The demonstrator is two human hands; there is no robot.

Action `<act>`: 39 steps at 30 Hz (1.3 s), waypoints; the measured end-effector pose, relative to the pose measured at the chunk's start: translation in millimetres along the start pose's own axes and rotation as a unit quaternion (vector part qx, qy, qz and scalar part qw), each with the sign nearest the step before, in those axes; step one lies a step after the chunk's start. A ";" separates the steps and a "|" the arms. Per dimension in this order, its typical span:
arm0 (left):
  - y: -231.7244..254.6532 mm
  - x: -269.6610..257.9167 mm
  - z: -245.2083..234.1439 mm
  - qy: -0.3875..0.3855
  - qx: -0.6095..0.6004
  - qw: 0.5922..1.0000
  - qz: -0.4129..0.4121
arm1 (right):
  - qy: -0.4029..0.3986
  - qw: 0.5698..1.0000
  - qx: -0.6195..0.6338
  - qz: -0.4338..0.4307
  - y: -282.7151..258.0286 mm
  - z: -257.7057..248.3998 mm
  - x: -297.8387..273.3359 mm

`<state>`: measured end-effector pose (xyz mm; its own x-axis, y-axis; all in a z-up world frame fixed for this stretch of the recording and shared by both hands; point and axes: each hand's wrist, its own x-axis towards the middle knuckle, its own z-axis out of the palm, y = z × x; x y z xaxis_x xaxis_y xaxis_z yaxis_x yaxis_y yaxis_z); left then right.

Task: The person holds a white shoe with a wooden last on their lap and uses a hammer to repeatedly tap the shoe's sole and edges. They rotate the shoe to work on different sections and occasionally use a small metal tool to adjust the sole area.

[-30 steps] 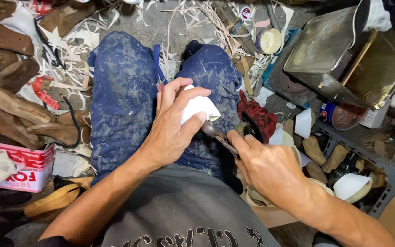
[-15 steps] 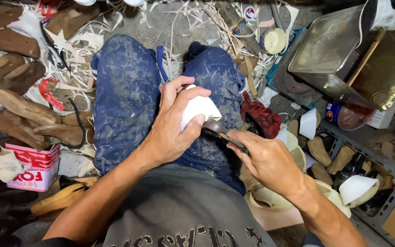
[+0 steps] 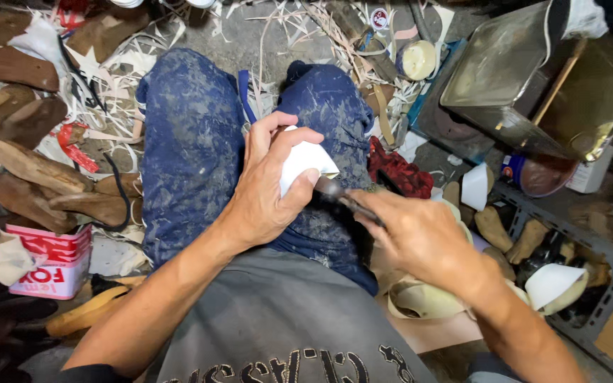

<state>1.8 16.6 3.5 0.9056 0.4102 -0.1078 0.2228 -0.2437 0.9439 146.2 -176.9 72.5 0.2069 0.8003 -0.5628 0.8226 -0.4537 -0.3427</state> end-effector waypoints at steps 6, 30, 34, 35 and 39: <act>-4.4 2.6 -4.2 -0.035 -0.060 0.998 -0.004 | -0.104 0.963 0.247 -0.035 13.1 -14.9 23.2; -7.0 -2.5 4.5 -0.066 -0.020 0.998 -0.009 | -0.113 0.909 0.398 0.050 -16.7 19.5 1.7; -1.7 1.1 1.4 -0.061 -0.008 0.997 -0.043 | -0.078 0.912 0.400 0.041 -23.7 45.3 0.9; 2.2 3.3 1.7 -0.058 0.017 0.998 -0.017 | -0.071 0.941 0.327 0.048 -26.6 52.1 -2.8; 11.7 4.3 3.7 -0.076 0.037 0.996 -0.002 | -0.070 0.971 0.219 -0.065 -8.0 50.7 -28.5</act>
<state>9.7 12.3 12.8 0.9479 0.2741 -0.1625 0.2469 -0.3092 0.9184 106.8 -216.0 53.1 0.0167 0.8148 -0.5795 0.5268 -0.4997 -0.6876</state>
